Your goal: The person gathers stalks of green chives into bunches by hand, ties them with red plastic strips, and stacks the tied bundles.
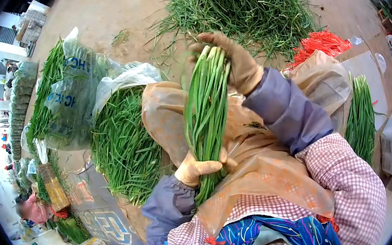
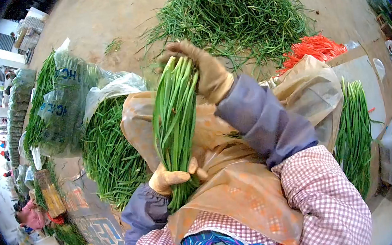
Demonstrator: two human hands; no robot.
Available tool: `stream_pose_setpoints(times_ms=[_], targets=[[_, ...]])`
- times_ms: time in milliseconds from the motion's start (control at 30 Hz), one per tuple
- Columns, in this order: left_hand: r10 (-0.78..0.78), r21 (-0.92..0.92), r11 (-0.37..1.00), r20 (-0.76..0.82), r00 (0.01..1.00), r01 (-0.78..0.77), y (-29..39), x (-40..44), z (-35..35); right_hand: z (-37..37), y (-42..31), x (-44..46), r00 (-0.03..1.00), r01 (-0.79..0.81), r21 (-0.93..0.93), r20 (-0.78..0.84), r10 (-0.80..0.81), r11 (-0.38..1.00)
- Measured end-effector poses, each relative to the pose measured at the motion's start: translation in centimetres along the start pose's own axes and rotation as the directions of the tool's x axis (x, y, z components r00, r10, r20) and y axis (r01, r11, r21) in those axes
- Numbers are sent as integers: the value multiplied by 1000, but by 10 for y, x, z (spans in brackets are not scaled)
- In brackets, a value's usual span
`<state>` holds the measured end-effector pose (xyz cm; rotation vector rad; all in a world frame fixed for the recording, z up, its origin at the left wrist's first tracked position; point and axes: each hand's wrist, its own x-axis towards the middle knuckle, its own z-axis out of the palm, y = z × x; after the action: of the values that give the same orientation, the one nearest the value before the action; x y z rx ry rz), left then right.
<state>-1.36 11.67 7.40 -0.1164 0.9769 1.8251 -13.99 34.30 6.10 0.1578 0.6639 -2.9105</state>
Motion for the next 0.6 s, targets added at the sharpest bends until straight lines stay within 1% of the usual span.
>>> stream_pose_setpoints(times_ms=[33,67,100,133,167,200,233,267,300,333,367,400,433,467,500,533,567,600], targets=[[-20,45,999,-16,1000,21,3,-2,-1,-8,-11,7,995,49,-77,-83,-55,996],[-36,93,995,-32,999,39,7,-6,-4,-29,-21,24,996,69,-124,63,-61,990],[-51,140,988,-50,997,58,10,-8,-6,-52,-30,36,976,95,-166,208,-59,981],[-74,116,989,-105,992,87,18,-11,5,-37,-50,29,995,103,-302,28,-99,948],[-77,140,985,-141,987,97,17,-12,3,-23,-71,21,977,79,-432,-145,-156,898],[-75,162,981,-177,981,104,16,-14,0,-55,-106,32,975,188,-503,-8,-222,844],[-70,181,977,-214,974,110,14,-16,-2,-69,-124,36,951,218,-724,6,-310,654],[-23,185,980,-268,963,75,16,-15,1,-84,-143,40,918,198,-889,20,-397,413],[2,165,985,-307,952,51,19,-14,6,-81,-149,38,839,-27,-999,-9,-544,-26],[56,199,980,-324,944,10,18,-11,4,-92,-144,32,895,-65,-957,69,-441,-283],[105,234,972,-338,935,-25,17,-9,2,-76,-124,14,946,-133,-967,-60,-318,-215],[105,256,967,-340,935,-16,19,-6,2,-55,-97,-5,971,-101,-995,-99,-220,2],[104,277,961,-338,935,-6,21,-3,2,-65,-70,-16,989,-84,-938,-120,-87,337],[101,298,955,-335,937,3,22,2,3,-63,-49,-26,966,-257,-768,-181,186,586],[118,315,949,-327,938,-10,22,7,4,-57,-25,-34,923,-365,-541,-101,372,758],[132,338,941,-317,939,-18,22,11,5,-57,0,-35,919,-352,-356,46,392,866],[146,364,931,-306,941,-27,23,16,8,-26,18,-37,966,-254,-177,-4,257,951],[207,376,922,-263,942,-97,27,20,19,-24,27,-27,961,-277,-62,1,278,959]])
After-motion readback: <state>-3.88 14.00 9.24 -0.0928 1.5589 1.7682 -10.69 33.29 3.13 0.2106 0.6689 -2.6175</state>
